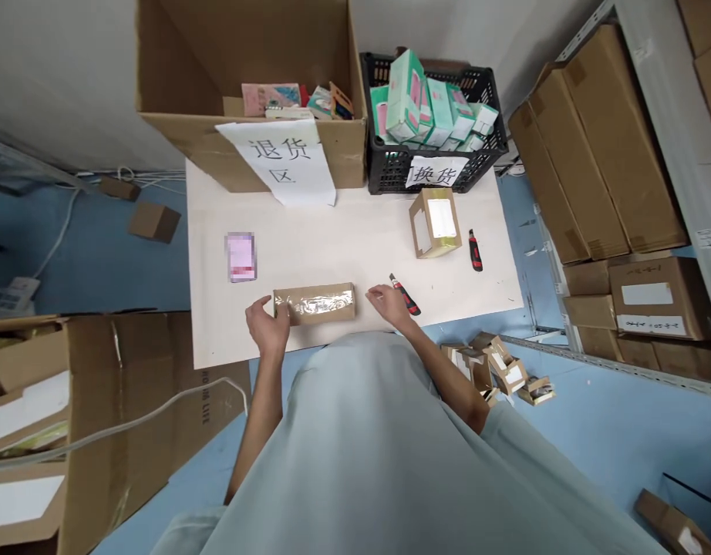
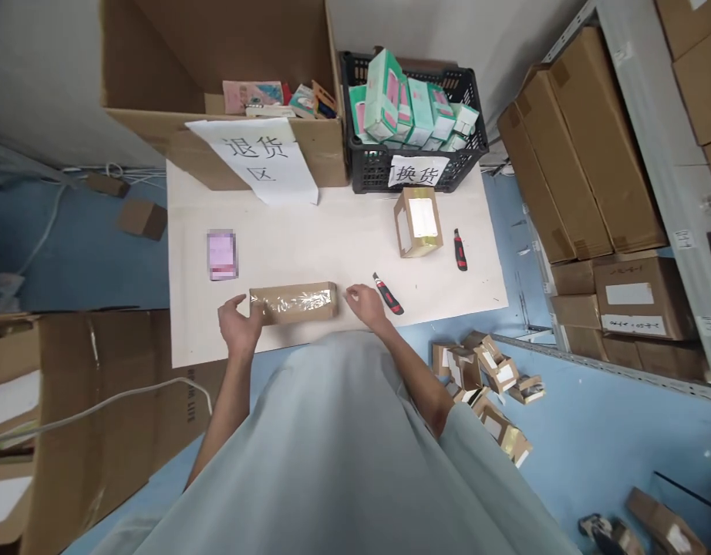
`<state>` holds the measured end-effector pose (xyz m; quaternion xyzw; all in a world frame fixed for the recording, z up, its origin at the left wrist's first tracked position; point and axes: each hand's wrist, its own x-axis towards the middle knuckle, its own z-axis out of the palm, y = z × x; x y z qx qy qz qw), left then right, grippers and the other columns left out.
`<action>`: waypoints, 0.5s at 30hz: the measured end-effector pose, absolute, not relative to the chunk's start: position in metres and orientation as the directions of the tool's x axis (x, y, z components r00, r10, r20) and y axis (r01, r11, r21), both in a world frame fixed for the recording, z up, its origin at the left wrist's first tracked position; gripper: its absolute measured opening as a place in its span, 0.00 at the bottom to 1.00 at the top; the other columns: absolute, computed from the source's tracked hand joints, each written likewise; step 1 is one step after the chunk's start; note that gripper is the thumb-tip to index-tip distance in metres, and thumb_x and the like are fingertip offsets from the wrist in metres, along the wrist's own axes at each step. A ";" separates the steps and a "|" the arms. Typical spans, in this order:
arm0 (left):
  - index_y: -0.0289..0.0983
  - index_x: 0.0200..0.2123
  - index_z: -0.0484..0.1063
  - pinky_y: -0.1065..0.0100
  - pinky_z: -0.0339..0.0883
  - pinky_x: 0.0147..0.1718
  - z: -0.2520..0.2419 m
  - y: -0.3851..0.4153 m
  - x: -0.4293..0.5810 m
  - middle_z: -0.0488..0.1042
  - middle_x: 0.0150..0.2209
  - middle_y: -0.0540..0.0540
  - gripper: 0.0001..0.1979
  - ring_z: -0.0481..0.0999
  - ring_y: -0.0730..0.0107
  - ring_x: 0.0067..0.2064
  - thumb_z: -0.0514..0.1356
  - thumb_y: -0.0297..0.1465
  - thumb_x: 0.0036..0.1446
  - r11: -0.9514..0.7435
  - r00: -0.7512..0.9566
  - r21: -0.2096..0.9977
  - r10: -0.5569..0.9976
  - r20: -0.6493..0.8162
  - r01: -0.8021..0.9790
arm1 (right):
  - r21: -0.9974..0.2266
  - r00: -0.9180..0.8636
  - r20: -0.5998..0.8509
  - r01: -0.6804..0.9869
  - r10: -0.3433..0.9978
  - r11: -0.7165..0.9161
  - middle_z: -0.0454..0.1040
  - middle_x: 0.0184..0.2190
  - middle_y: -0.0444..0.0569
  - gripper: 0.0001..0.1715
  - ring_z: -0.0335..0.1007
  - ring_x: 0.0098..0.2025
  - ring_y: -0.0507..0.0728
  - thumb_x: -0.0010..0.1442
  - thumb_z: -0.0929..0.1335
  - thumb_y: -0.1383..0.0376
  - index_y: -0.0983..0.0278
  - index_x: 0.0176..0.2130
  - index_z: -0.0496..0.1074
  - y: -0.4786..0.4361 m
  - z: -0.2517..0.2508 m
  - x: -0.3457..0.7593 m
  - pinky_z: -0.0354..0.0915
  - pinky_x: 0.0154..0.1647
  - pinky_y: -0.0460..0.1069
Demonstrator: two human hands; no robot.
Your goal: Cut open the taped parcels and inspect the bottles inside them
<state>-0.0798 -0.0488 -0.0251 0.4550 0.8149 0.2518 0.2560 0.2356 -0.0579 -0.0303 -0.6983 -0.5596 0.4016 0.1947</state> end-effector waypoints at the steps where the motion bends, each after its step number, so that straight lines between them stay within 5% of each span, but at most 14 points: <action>1: 0.37 0.57 0.77 0.40 0.68 0.73 -0.022 -0.044 -0.064 0.78 0.62 0.30 0.18 0.76 0.40 0.69 0.65 0.34 0.65 0.398 -0.434 0.660 0.893 -0.119 0.637 | -0.707 0.100 -0.287 0.649 0.953 -0.281 0.89 0.52 0.54 0.09 0.87 0.55 0.62 0.74 0.74 0.62 0.61 0.50 0.87 -0.052 -0.028 0.254 0.77 0.64 0.55; 7: 0.39 0.59 0.77 0.42 0.67 0.75 -0.007 0.008 0.078 0.81 0.61 0.34 0.16 0.78 0.44 0.67 0.62 0.33 0.69 0.040 -0.043 0.750 0.999 -0.015 0.660 | -0.586 0.418 -0.044 0.725 0.908 -0.362 0.73 0.72 0.69 0.28 0.66 0.76 0.72 0.73 0.75 0.53 0.65 0.64 0.79 -0.008 -0.019 0.375 0.64 0.78 0.68; 12: 0.41 0.59 0.80 0.41 0.70 0.73 -0.014 0.035 0.189 0.82 0.61 0.36 0.17 0.80 0.44 0.65 0.62 0.30 0.69 -0.096 0.254 0.787 0.964 -0.079 0.609 | -0.560 0.587 -0.151 0.613 0.796 -0.558 0.52 0.82 0.81 0.55 0.47 0.84 0.82 0.62 0.82 0.50 0.71 0.75 0.65 0.026 -0.039 0.407 0.61 0.78 0.75; 15: 0.42 0.59 0.80 0.41 0.72 0.72 -0.020 0.035 0.220 0.83 0.61 0.37 0.17 0.81 0.45 0.66 0.62 0.29 0.69 -0.129 0.359 0.791 0.926 -0.121 0.598 | -0.568 0.614 -0.192 0.567 0.766 -0.597 0.47 0.83 0.82 0.55 0.43 0.85 0.82 0.61 0.82 0.55 0.72 0.74 0.62 0.040 -0.050 0.400 0.61 0.78 0.74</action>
